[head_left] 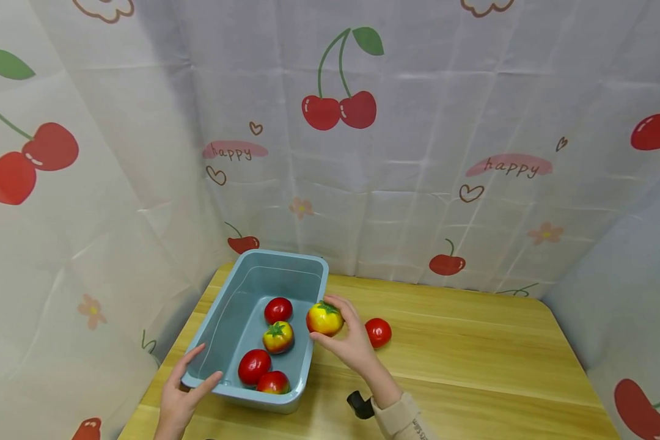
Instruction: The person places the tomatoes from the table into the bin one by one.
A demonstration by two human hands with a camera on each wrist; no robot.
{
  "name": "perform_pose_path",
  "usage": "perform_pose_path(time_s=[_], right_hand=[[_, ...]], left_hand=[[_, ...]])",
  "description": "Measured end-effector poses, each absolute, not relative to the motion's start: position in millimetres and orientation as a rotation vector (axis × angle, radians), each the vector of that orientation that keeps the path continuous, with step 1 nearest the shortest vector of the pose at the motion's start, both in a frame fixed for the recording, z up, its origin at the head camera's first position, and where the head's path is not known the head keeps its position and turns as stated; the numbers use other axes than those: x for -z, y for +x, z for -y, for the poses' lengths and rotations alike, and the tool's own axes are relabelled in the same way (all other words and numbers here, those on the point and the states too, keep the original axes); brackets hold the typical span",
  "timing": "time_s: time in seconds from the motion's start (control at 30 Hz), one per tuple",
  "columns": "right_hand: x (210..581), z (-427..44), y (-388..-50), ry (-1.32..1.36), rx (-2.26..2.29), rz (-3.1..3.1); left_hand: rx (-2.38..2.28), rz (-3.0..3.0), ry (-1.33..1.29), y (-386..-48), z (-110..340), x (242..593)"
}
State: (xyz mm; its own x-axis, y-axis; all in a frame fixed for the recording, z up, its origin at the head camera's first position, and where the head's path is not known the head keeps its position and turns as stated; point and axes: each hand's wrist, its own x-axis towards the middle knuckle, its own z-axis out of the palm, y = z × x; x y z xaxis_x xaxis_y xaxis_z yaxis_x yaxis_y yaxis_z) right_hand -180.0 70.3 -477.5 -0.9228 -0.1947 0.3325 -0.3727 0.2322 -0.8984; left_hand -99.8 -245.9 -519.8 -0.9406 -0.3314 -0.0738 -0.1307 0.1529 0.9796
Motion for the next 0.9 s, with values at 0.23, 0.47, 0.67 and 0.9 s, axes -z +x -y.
perform_pose_path(time_s=[0.23,0.47,0.67,0.9], right_hand=[[472.2,-63.1,-176.0,0.603,-1.814,2.312],[470.4,-56.7,-173.3,0.656,-1.763,2.343],[471.1,-50.7,-171.9,0.666,-1.744,2.388],[451.0,-43.2,-160.6,0.700,-1.784,2.397]], left_hand=[[1.901,2.245,0.446,-99.3,245.0,518.8],[1.914,2.241,0.456,-99.0,245.3,519.1],[1.910,2.261,0.462,-99.7,245.6,518.8],[1.911,2.254,0.477,-97.1,244.8,516.5]])
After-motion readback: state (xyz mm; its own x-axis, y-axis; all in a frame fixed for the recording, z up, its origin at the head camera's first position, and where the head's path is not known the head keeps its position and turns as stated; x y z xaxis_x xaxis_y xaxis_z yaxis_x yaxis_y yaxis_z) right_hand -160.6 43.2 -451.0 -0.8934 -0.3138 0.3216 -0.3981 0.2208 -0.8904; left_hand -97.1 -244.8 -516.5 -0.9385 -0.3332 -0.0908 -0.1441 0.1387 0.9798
